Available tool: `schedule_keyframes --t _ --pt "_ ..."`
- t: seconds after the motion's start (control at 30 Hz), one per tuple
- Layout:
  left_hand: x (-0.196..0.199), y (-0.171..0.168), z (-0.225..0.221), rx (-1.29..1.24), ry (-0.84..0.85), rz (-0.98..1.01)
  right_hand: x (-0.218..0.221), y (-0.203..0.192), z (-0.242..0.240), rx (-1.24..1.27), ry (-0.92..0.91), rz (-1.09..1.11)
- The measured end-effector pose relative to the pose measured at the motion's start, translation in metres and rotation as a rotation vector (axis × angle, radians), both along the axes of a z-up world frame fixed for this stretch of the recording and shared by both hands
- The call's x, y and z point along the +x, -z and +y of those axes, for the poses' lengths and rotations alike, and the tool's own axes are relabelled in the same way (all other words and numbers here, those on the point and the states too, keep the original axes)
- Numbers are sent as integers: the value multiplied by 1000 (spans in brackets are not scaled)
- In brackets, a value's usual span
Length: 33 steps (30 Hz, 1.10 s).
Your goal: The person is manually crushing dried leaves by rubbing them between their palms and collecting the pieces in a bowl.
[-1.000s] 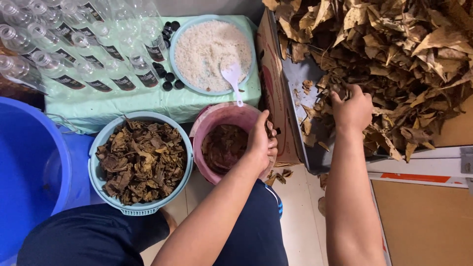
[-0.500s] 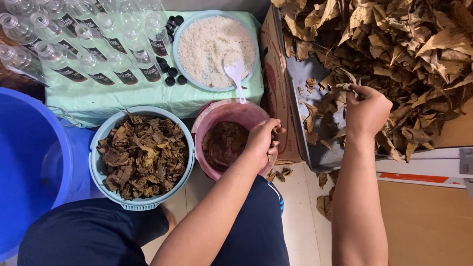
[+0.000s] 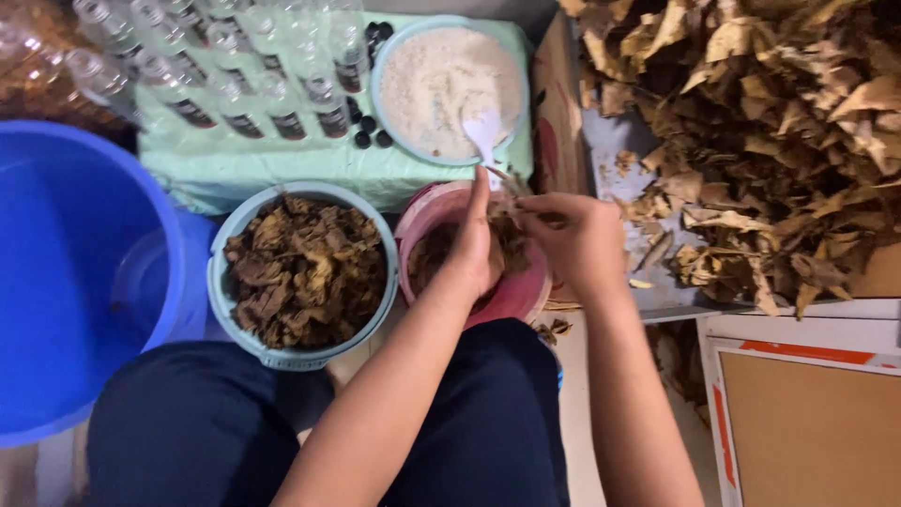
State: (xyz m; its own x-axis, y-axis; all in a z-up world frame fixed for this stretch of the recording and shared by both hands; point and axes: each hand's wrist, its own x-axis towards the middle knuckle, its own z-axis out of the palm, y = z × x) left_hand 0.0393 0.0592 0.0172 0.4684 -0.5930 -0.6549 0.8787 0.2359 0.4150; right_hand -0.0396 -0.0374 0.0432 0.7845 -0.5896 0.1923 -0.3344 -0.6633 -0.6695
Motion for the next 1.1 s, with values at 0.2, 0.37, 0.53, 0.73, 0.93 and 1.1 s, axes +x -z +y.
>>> schedule_keyframes --t 0.2,0.37,0.53,0.73,0.93,1.1 --pt "58 55 37 1 -247 -26 64 23 81 -33 -164 70" --pt "93 49 104 184 -355 -77 105 27 133 38 -332 47" --pt "116 36 141 237 -581 -140 129 25 179 173 -282 9" --pt "117 18 171 207 -691 -61 143 54 207 380 -235 -129" --pt "104 -22 199 315 -669 -12 137 64 220 400 -287 -231" --pt "123 -7 216 250 -821 48 127 64 226 827 -563 -215"
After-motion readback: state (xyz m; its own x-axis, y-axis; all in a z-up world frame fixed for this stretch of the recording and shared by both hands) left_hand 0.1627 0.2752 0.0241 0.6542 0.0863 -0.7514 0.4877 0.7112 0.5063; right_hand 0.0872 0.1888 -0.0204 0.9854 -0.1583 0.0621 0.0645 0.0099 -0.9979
